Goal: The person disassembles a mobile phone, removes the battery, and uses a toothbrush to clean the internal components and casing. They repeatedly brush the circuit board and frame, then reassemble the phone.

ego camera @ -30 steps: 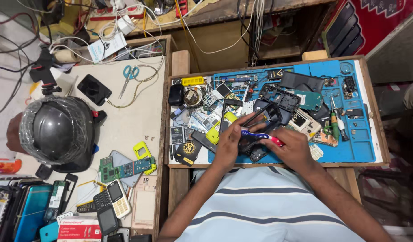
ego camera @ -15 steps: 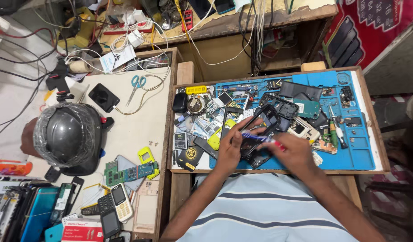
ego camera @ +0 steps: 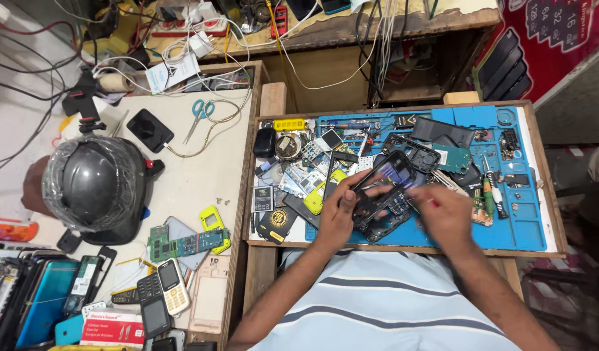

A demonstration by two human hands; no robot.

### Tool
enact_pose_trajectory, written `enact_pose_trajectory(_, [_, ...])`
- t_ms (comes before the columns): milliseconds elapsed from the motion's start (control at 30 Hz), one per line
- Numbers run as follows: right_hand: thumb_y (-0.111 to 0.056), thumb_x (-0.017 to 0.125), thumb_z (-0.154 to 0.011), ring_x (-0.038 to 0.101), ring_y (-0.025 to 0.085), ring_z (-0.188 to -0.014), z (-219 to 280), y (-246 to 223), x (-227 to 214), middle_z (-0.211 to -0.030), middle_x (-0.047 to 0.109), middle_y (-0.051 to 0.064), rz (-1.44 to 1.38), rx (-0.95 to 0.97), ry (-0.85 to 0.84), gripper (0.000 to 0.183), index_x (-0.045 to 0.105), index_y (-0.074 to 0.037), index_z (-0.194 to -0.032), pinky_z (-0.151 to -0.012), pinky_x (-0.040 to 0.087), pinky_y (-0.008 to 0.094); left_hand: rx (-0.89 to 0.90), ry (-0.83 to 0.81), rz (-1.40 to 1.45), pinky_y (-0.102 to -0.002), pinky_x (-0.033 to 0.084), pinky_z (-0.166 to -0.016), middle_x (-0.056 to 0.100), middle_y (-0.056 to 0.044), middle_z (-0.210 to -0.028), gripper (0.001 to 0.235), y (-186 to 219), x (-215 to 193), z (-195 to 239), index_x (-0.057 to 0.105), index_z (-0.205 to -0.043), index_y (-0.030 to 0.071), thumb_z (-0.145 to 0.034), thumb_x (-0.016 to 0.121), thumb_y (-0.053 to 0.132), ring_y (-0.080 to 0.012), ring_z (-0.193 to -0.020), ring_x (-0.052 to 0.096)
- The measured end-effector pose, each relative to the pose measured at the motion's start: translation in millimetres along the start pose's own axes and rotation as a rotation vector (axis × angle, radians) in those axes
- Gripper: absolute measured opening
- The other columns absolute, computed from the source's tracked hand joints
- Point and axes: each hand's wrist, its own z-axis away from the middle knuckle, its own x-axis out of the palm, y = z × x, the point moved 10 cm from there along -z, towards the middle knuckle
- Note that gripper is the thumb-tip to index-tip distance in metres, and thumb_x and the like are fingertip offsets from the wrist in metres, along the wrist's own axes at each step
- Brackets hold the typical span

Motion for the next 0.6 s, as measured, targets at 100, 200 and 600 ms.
enact_pose_trajectory(100, [-0.020, 0.077, -0.097, 0.051, 0.015, -0.055, 1, 15, -5, -0.064, 0.060, 0.008, 0.013, 0.036, 0.041, 0.022, 0.075, 0.000, -0.090, -0.052, 0.041, 0.033, 0.053, -0.039, 0.013, -0.039, 0.061, -0.097, 0.052, -0.021, -0.152, 0.074, -2, 3, 0, 0.038, -0.153, -0.001, -0.106, 0.046, 0.055, -0.0314, -0.136, 0.059])
enact_pose_trajectory(200, [-0.020, 0.078, -0.092, 0.053, 0.013, -0.055, 11, 4, 11, -0.069, 0.063, 0.008, -0.007, -0.122, -0.024, 0.022, 0.073, 0.000, -0.087, -0.051, 0.042, 0.031, 0.078, 0.016, -0.310, -0.039, 0.061, -0.100, 0.059, -0.024, -0.148, 0.071, -2, -4, 1, 0.050, -0.154, -0.004, -0.112, 0.043, 0.054, -0.0327, -0.129, 0.064])
enact_pose_trajectory(600, [-0.015, 0.077, -0.099, 0.054, 0.016, -0.061, 8, 6, -24, -0.075, 0.064, 0.009, 0.094, -0.173, 0.200, 0.015, 0.075, -0.001, -0.093, -0.055, 0.040, 0.030, 0.131, 0.001, -0.152, -0.041, 0.062, -0.100, 0.061, -0.023, -0.144, 0.062, 21, -6, 5, 0.048, -0.152, -0.002, -0.112, 0.046, 0.045, -0.0342, -0.132, 0.065])
